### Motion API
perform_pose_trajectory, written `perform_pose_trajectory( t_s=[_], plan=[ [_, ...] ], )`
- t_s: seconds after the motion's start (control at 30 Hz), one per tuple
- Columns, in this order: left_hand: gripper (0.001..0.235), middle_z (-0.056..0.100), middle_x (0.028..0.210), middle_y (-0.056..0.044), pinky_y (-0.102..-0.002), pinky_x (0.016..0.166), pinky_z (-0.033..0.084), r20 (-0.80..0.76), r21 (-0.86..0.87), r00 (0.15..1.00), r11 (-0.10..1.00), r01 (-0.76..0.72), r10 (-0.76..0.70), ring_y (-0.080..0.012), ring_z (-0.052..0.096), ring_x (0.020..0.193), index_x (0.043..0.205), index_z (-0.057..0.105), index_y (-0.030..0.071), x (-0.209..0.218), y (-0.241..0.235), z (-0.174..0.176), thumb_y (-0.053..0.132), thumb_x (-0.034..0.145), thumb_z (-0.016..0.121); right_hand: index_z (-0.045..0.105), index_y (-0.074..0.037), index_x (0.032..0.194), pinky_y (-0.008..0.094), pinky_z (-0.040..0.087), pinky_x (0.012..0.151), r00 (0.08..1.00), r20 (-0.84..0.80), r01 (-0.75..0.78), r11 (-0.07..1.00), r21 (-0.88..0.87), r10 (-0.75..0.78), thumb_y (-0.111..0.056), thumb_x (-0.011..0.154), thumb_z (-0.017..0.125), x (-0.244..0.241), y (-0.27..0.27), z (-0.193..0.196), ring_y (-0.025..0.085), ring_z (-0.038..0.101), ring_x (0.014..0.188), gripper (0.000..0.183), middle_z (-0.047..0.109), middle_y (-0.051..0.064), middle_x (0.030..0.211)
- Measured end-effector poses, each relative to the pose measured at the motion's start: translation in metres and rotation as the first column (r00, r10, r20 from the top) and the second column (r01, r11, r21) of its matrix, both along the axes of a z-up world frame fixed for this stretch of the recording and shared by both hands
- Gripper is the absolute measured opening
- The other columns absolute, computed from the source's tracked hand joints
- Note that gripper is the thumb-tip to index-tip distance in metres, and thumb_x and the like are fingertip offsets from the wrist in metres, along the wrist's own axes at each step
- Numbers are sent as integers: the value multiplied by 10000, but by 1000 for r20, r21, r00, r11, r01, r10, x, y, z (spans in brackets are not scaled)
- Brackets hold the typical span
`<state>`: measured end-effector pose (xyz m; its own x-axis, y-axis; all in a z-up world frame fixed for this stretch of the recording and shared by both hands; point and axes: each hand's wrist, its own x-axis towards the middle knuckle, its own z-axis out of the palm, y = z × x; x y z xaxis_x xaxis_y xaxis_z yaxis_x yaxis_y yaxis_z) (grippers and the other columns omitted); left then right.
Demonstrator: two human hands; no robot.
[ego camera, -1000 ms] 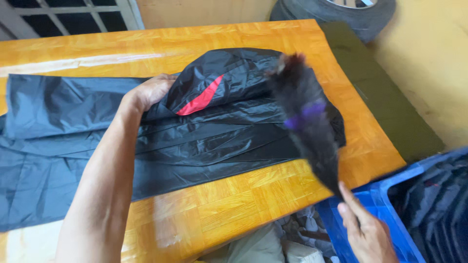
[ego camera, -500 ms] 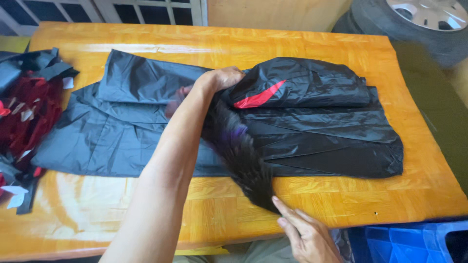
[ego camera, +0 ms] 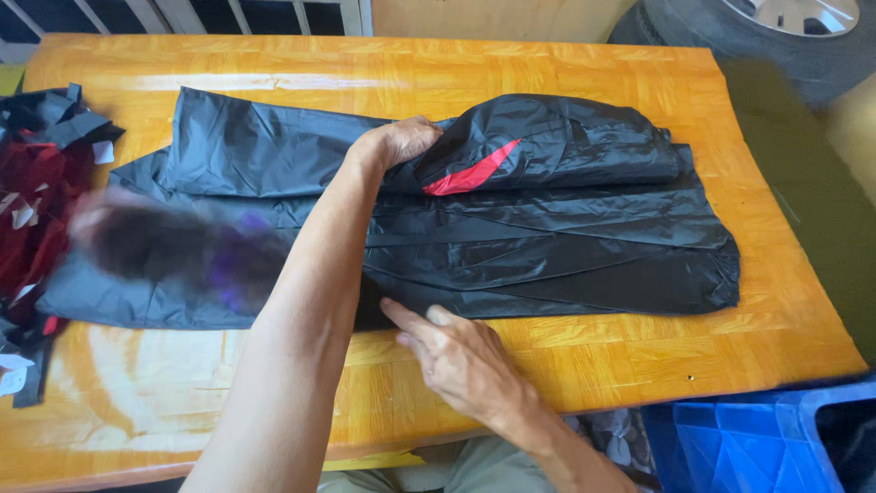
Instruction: The person takes a black garment from a blue bin and lays it on a wooden table. They use a feather duster to brush the fabric, then fold the garment into a compact rectangular shape by hand.
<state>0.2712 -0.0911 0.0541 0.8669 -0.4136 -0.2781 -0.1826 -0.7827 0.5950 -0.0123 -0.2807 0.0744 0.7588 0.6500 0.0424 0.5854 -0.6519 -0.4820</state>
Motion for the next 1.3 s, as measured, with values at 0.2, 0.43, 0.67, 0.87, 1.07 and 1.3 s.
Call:
perform_pose_trajectory(
  t_s=[0.2, 0.43, 0.67, 0.87, 1.07, 1.3],
  plan=[
    [363, 753, 1061, -86, -350, 852, 528, 56, 18, 997, 998, 52, -53, -195, 685, 909, 975, 743, 67, 0, 1, -2, 308, 878, 490, 583, -204, 1441, 557, 484, 599, 986, -77, -136, 980, 147, 148, -236, 1023, 591, -7, 12, 0, 452, 646, 707, 419, 647, 180, 822],
    [355, 770, 1016, -18, -341, 833, 529, 11, -97, 999, 994, 44, -43, -109, 631, 884, 958, 760, 103, 3, 6, -12, 370, 859, 549, 434, -321, 1560, 390, 543, 637, 936, -108, 317, 935, -159, -336, -180, 980, 443, -47, -141, -10, 247, 721, 664, 597, 716, 23, 1098],
    [220, 655, 918, -7, -327, 788, 471, -107, -231, 985, 961, -154, 132, -145, 540, 822, 938, 657, 97, -32, -2, 4, 212, 920, 471, 349, -440, 1612, 533, 509, 984, 212, 103, 837, 126, -532, -972, -430, 1034, 359, -82, -295, -16, 490, 653, 1195, 578, 609, 95, 1445],
    [584, 631, 929, -181, -486, 821, 457, 383, -25, 911, 984, 178, -155, -371, 611, 872, 1067, 547, 84, -120, -25, 22, 635, 957, 388, 470, -181, 1659, 475, 434, 977, 97, 121, 994, 102, 38, -988, -279, 1090, 478, -113, -327, -45, 424, 630, 1015, 577, 634, 216, 1165],
    [668, 578, 1429, -230, -715, 1119, 303, 676, 197, 595, 885, 421, -434, -375, 504, 1405, 1079, 586, 68, -160, -20, -24, 677, 822, 674, 456, -104, 1673, 312, 418, 525, 197, -200, 884, 86, 459, -960, -130, 1137, 493, -113, -286, -62, 188, 453, 544, 537, 547, 173, 798],
    [545, 598, 1243, -161, -696, 1063, 386, 582, 268, 649, 869, 415, -490, -350, 606, 1217, 1144, 491, 87, -146, -23, -39, 54, 615, 620, 460, -70, 1645, 276, 407, 520, 278, -209, 852, 141, 504, -938, -140, 1120, 484, -119, -277, -70, 165, 439, 520, 531, 544, 137, 780]
  ],
)
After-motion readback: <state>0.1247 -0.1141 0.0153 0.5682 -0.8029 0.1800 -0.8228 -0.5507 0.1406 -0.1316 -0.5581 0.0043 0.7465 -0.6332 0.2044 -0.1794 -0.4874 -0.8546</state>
